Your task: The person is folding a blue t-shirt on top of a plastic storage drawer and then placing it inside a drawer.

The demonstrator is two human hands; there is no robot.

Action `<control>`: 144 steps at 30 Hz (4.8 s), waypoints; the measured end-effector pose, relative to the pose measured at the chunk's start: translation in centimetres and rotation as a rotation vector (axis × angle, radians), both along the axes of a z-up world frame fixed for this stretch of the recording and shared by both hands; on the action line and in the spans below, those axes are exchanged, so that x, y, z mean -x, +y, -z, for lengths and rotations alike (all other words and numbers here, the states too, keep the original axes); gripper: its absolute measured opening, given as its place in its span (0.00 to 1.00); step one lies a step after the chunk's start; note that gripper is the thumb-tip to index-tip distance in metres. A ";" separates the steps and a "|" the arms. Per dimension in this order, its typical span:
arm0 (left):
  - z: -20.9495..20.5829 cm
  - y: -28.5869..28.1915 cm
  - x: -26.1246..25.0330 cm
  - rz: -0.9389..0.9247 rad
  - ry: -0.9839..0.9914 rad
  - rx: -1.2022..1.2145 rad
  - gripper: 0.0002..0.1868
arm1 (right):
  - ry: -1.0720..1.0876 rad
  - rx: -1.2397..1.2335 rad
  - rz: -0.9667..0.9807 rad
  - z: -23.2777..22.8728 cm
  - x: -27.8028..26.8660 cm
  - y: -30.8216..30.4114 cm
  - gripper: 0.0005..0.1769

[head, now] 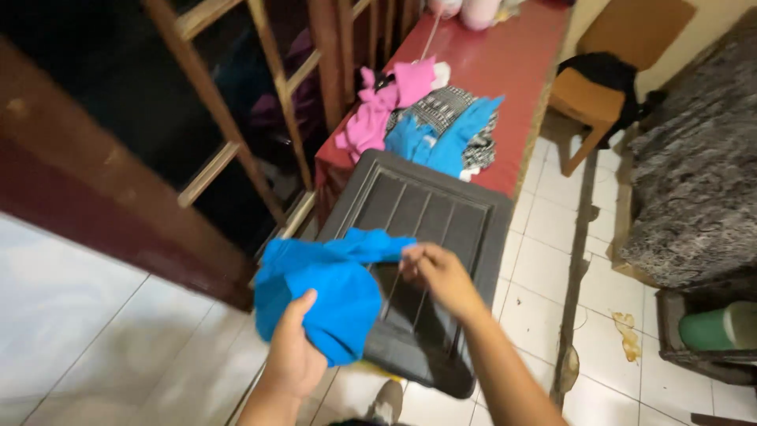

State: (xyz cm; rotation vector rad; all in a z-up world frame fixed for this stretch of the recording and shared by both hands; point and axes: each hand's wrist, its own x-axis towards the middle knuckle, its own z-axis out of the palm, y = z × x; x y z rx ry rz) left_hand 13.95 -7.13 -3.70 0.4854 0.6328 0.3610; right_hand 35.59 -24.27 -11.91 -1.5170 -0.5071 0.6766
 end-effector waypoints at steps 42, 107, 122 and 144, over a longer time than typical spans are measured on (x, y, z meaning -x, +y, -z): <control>1.9 6.6 29.0 0.928 -0.314 -0.449 0.25 | -0.857 0.176 0.226 -11.2 46.3 2.5 0.33; 1.6 12.8 18.8 0.645 0.202 -1.680 0.14 | 0.256 0.458 0.539 -11.0 47.0 -7.9 0.26; 6.7 7.1 22.8 0.454 -0.191 -1.358 0.11 | 0.483 -0.166 0.650 -11.2 46.7 -3.8 0.21; -1.6 3.5 21.7 1.524 0.022 -0.519 0.18 | 0.369 -0.265 0.844 -6.5 44.0 -1.5 0.13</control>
